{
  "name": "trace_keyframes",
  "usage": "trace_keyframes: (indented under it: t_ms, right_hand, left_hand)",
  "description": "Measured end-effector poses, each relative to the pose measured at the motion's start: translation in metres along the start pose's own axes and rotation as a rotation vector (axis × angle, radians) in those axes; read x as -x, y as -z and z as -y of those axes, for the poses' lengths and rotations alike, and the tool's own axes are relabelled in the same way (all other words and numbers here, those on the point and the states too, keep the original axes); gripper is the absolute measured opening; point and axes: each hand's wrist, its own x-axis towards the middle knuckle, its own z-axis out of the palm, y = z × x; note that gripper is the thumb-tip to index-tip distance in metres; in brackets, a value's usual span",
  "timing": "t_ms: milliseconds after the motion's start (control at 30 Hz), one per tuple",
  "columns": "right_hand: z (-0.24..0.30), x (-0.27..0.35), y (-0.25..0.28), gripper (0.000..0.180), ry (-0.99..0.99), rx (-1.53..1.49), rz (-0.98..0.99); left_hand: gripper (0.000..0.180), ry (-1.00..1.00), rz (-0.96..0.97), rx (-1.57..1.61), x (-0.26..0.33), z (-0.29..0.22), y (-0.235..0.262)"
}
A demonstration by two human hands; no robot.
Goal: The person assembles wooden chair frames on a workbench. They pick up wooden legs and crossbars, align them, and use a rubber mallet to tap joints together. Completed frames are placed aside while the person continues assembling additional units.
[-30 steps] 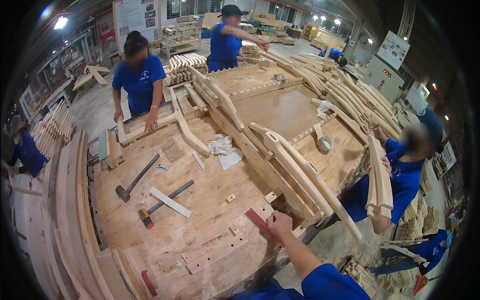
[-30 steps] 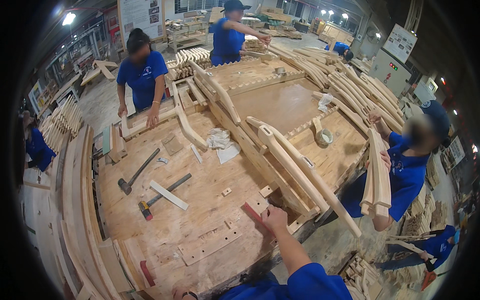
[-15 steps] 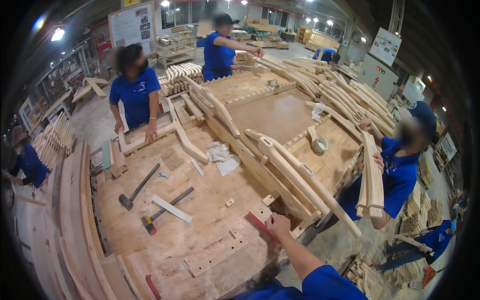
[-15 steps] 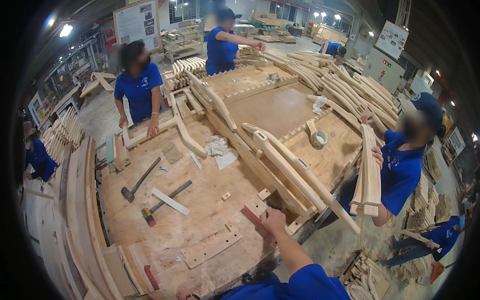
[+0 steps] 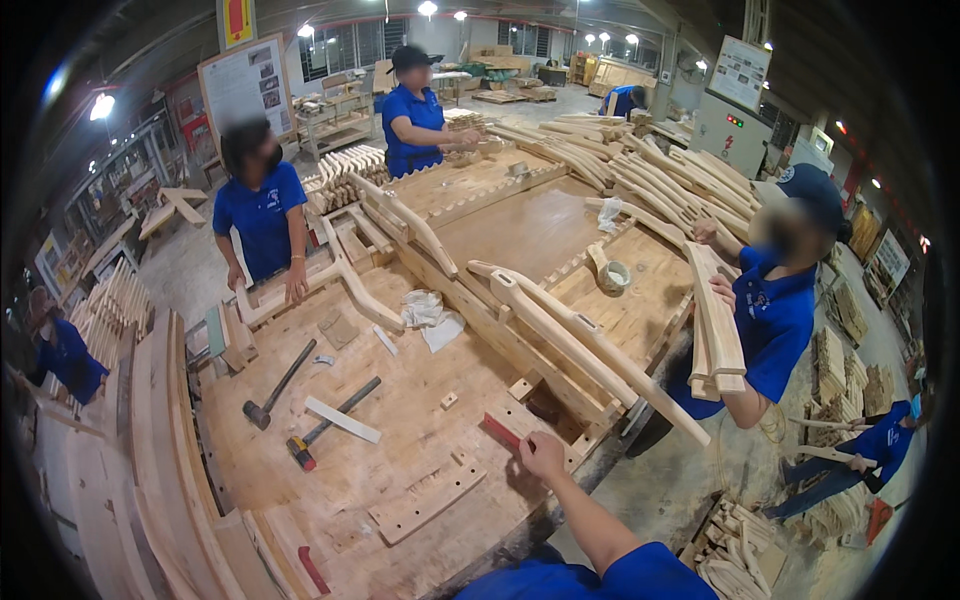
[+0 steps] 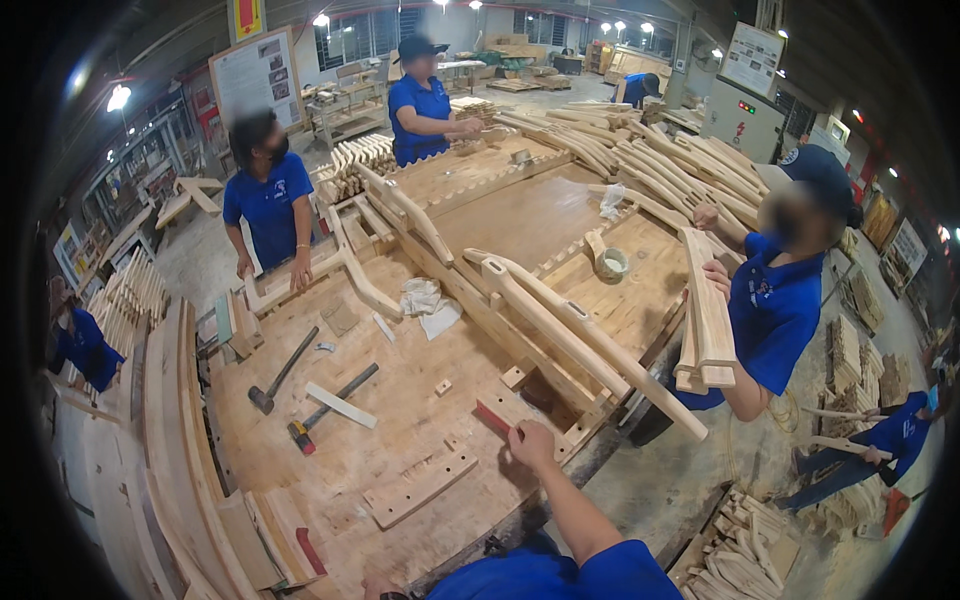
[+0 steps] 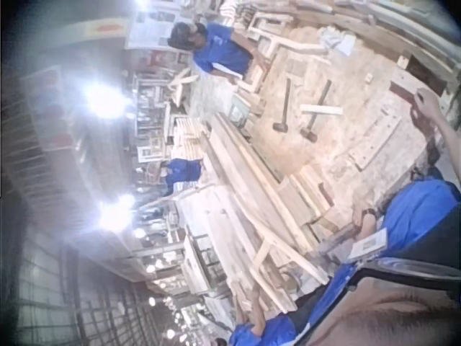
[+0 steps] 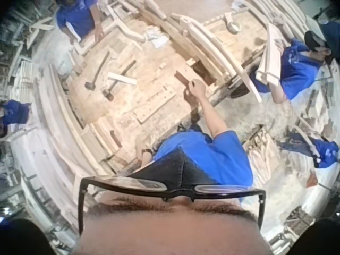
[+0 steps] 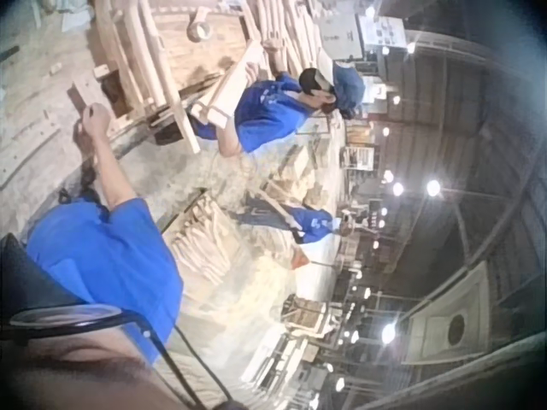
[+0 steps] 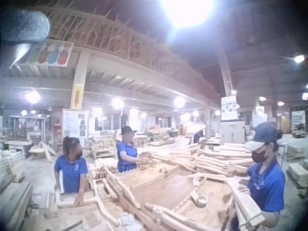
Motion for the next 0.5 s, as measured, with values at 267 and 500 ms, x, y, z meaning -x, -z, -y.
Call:
trace_keyframes:
  t_ms: [267,500]
  right_hand:
    - [-0.006,-0.002,0.002,0.022,0.004,-0.078,0.012]
    - [-0.022,-0.005,0.002,0.022,-0.069,-0.150,-0.046]
  left_hand:
    - [0.025,-0.151,0.052,0.138,0.014,0.018,0.019]
    - [0.024,-0.356,0.123,0.256,0.042,0.029,0.034]
